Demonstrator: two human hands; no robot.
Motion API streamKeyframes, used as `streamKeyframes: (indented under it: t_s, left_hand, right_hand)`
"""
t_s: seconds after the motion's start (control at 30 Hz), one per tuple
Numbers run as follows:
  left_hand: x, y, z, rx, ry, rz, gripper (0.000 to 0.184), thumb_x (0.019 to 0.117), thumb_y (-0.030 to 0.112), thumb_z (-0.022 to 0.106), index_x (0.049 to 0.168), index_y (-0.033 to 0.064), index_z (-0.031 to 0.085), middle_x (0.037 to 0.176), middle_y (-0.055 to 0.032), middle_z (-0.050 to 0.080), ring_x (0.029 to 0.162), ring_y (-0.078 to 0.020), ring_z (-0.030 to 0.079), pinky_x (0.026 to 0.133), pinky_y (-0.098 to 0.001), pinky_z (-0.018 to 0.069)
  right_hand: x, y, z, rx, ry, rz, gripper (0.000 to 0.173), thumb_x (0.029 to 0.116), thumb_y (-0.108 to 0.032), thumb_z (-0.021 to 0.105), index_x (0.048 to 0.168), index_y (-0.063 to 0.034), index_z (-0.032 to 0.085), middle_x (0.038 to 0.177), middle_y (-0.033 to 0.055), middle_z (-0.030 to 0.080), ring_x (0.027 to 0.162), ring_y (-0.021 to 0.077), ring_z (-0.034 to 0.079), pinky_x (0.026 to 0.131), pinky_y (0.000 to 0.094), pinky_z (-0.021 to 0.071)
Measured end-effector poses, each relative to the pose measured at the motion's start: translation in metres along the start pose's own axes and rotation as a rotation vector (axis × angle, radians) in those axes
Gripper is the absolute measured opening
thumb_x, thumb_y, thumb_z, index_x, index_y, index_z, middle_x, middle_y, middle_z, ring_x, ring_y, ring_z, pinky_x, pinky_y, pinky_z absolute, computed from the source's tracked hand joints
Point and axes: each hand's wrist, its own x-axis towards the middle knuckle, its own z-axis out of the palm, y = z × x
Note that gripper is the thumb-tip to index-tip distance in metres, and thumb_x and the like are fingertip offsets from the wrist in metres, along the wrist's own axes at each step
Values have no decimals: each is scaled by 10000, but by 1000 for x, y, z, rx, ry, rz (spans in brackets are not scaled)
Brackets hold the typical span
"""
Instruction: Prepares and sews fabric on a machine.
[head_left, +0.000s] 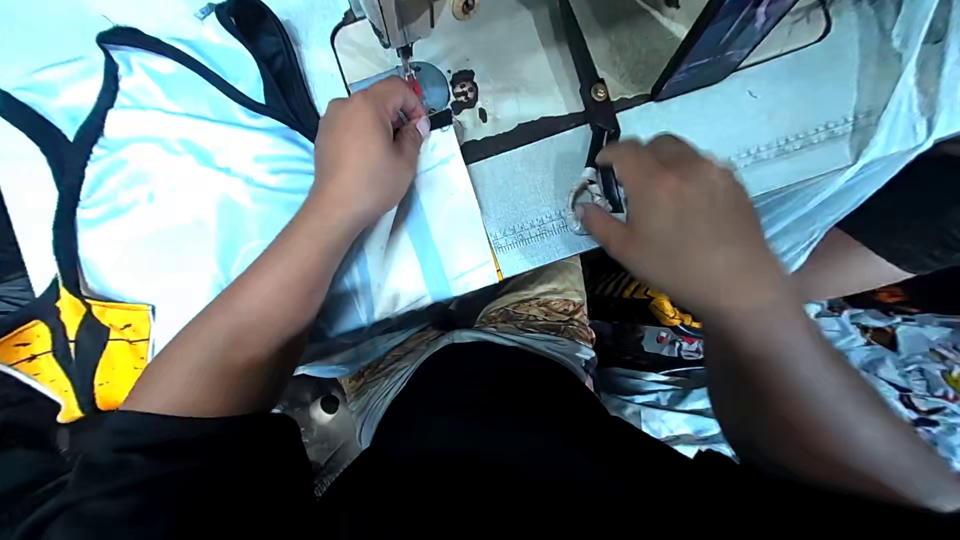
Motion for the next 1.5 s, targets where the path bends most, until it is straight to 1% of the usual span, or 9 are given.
streamKeyframes:
  t_s: [0.1,0.23,0.33,0.4,0.47,0.53,0.63,0.87,1.5]
  left_hand:
    - [-1,-4,10,42,44,-13,254,1054,268,512,1151,88,663,917,-87,690,835,-244,665,767,-512,521]
    - [-2,-6,9,67,28,27,270,1038,273,515,1114,71,677,958,-108,705,889,-258,677,797,-520,518]
    - [-1,-6,7,73,4,39,270,1033,287,529,1090,73,683,964,-107,709,912,-262,681,805,-535,513]
    - [1,-2,6,103,-20,13,269,1045,281,517,1105,73,677,951,-120,707,907,-296,680,791,-564,506]
    - [4,7,3,169,-64,-5,267,1065,274,489,1143,76,650,949,-158,697,915,-370,682,773,-616,496]
    - [10,17,-3,234,-132,-17,283,1087,279,455,1195,78,622,980,-208,685,954,-444,673,769,-660,484]
    - [16,21,-5,270,-207,-29,277,1096,274,431,1166,68,603,979,-239,669,984,-485,659,756,-685,470]
    - [13,19,2,244,-167,-39,294,1096,290,430,1165,66,607,954,-241,667,951,-490,660,721,-674,462]
    - [11,18,5,212,-161,-32,294,1095,294,428,1077,60,605,901,-205,658,901,-449,666,678,-627,462]
  right_hand:
    - [-14,6,20,65,49,54,514,983,-255,646,1416,0,539,1106,277,638,913,457,661,738,612,530]
    - [-4,17,8,279,-106,175,737,872,-278,773,1515,-145,439,825,132,678,642,299,647,599,549,529]
    - [-2,30,5,640,-128,248,717,852,-137,695,1520,-172,438,814,20,686,604,109,631,569,320,557]
    - [-9,40,8,1038,-133,244,736,852,-42,575,1550,-146,366,868,22,716,692,110,715,660,291,635]
    - [-33,39,20,1258,-102,181,700,896,-119,556,1566,-200,370,917,25,715,665,108,688,605,266,604]
    - [-61,27,35,1475,-111,73,626,946,-361,684,1524,-258,465,878,3,689,587,76,636,493,224,563]
    - [-95,-1,52,1750,-152,-6,613,952,-453,695,1483,-185,549,892,17,719,589,49,641,490,184,548]
    - [-87,-30,64,1714,-138,101,520,1009,-333,648,1459,-88,559,842,-4,707,593,31,633,526,184,562]
    - [-47,-67,57,1357,-104,133,506,1000,-198,636,1477,-114,490,789,-6,626,572,58,604,504,195,554]
